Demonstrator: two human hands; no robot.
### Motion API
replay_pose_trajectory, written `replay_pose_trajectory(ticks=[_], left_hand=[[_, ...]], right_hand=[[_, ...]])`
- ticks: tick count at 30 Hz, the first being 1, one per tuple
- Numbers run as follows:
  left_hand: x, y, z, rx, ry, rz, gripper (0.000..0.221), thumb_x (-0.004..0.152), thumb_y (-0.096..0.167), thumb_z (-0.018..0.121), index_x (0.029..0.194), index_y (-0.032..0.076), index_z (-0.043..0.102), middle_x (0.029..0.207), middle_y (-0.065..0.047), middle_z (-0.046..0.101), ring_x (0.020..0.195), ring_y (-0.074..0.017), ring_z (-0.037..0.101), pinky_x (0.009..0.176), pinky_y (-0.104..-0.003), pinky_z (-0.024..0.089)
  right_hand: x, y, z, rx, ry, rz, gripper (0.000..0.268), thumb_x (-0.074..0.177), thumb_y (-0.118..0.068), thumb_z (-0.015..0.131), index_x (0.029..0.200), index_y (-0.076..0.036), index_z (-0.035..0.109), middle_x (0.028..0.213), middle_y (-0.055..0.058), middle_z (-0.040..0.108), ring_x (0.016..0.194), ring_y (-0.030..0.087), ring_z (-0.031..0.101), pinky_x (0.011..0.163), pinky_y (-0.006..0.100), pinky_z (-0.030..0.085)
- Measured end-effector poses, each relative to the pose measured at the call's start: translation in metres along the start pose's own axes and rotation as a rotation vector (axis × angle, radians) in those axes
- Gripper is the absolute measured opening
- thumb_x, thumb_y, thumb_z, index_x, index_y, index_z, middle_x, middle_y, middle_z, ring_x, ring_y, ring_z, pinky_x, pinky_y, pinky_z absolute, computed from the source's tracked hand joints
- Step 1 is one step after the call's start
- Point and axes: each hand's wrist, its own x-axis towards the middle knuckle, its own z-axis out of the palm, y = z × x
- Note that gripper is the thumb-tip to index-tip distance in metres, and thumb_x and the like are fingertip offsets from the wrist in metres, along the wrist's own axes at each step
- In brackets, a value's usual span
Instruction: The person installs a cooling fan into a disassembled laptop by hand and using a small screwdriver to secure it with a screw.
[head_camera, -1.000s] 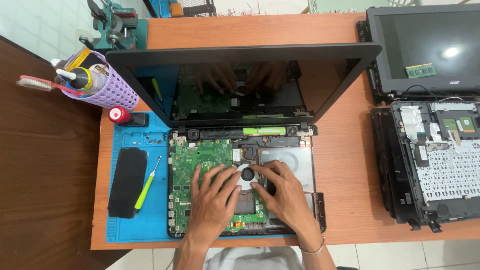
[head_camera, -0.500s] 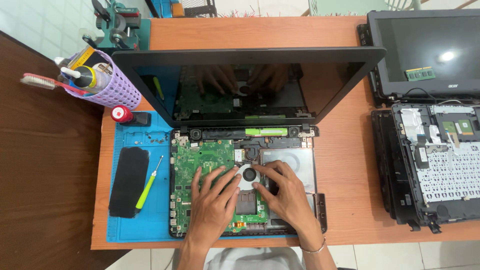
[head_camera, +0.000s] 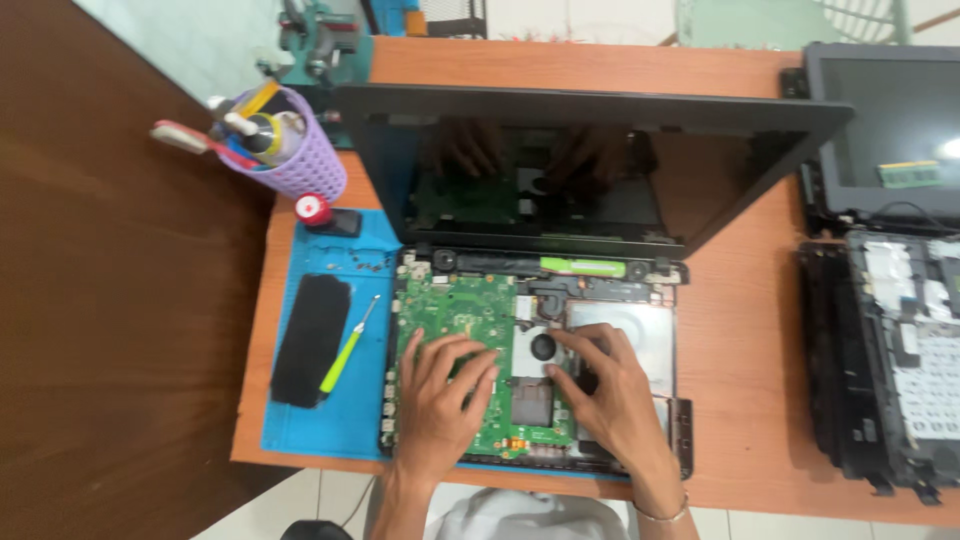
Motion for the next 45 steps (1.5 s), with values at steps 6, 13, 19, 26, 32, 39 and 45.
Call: replay_pose_trajectory(ticks=[6, 13, 19, 26, 32, 39, 45], left_hand=[[-0.012, -0.035, -0.028, 0.080, 0.193, -0.250, 0.011, 0.091, 0.018, 0.077, 0.097, 0.012, 0.070, 0.102, 0.000, 0.064, 0.103, -0.0246, 0.061, 0.096, -0.045, 0.044], [-0.022, -0.067, -0.068, 0.331, 0.193, -0.476, 0.026, 0.085, 0.023, 0.078, 0.107, 0.011, 0.075, 0.100, -0.004, 0.063, 0.103, -0.0259, 0.056, 0.094, -0.047, 0.038], [-0.030, -0.076, -0.068, 0.290, 0.120, -0.529, 0.018, 0.089, 0.022, 0.076, 0.103, 0.012, 0.074, 0.100, -0.001, 0.063, 0.101, -0.0239, 0.056, 0.094, -0.045, 0.037], [-0.038, -0.080, -0.068, 0.256, 0.155, -0.509, 0.015, 0.091, 0.018, 0.073, 0.104, 0.011, 0.068, 0.100, -0.003, 0.062, 0.102, -0.0233, 0.057, 0.098, -0.045, 0.038], [-0.043, -0.084, -0.074, 0.241, 0.190, -0.515, 0.019, 0.087, 0.018, 0.075, 0.104, 0.012, 0.067, 0.101, -0.003, 0.062, 0.104, -0.0249, 0.057, 0.098, -0.046, 0.038], [-0.045, -0.090, -0.081, 0.262, 0.197, -0.519, 0.019, 0.088, 0.019, 0.075, 0.104, 0.013, 0.068, 0.103, -0.003, 0.063, 0.105, -0.0259, 0.058, 0.100, -0.048, 0.039], [-0.048, -0.093, -0.087, 0.239, 0.165, -0.571, 0.019, 0.089, 0.019, 0.074, 0.105, 0.012, 0.068, 0.104, -0.003, 0.063, 0.106, -0.0259, 0.058, 0.100, -0.047, 0.038]], right_hand=[[0.003, -0.011, 0.013, -0.007, 0.016, -0.037, 0.037, 0.078, -0.014, 0.081, 0.114, -0.011, 0.075, 0.113, 0.009, 0.065, 0.101, 0.026, 0.063, 0.075, 0.037, 0.054], [0.015, -0.035, 0.035, 0.045, -0.111, -0.063, 0.034, 0.080, -0.013, 0.078, 0.114, -0.011, 0.075, 0.111, 0.007, 0.065, 0.099, 0.026, 0.064, 0.065, 0.036, 0.056], [0.022, -0.055, 0.057, 0.004, -0.102, -0.230, 0.032, 0.081, -0.014, 0.079, 0.113, -0.009, 0.075, 0.108, 0.007, 0.066, 0.098, 0.028, 0.065, 0.081, 0.040, 0.054], [0.053, -0.077, 0.086, -0.095, -0.117, -0.445, 0.030, 0.082, -0.012, 0.078, 0.112, -0.006, 0.073, 0.107, 0.010, 0.064, 0.098, 0.030, 0.060, 0.082, 0.042, 0.052], [0.078, -0.093, 0.113, -0.143, -0.200, -0.508, 0.028, 0.078, -0.012, 0.080, 0.106, -0.007, 0.074, 0.104, 0.009, 0.063, 0.098, 0.030, 0.058, 0.086, 0.043, 0.050], [0.091, -0.099, 0.138, -0.222, -0.267, -0.551, 0.019, 0.078, -0.012, 0.079, 0.096, -0.009, 0.077, 0.106, 0.006, 0.063, 0.101, 0.027, 0.056, 0.086, 0.042, 0.045], [0.096, -0.098, 0.143, -0.219, -0.287, -0.556, 0.013, 0.080, -0.014, 0.079, 0.092, -0.009, 0.078, 0.105, 0.004, 0.062, 0.101, 0.025, 0.056, 0.084, 0.041, 0.043]])
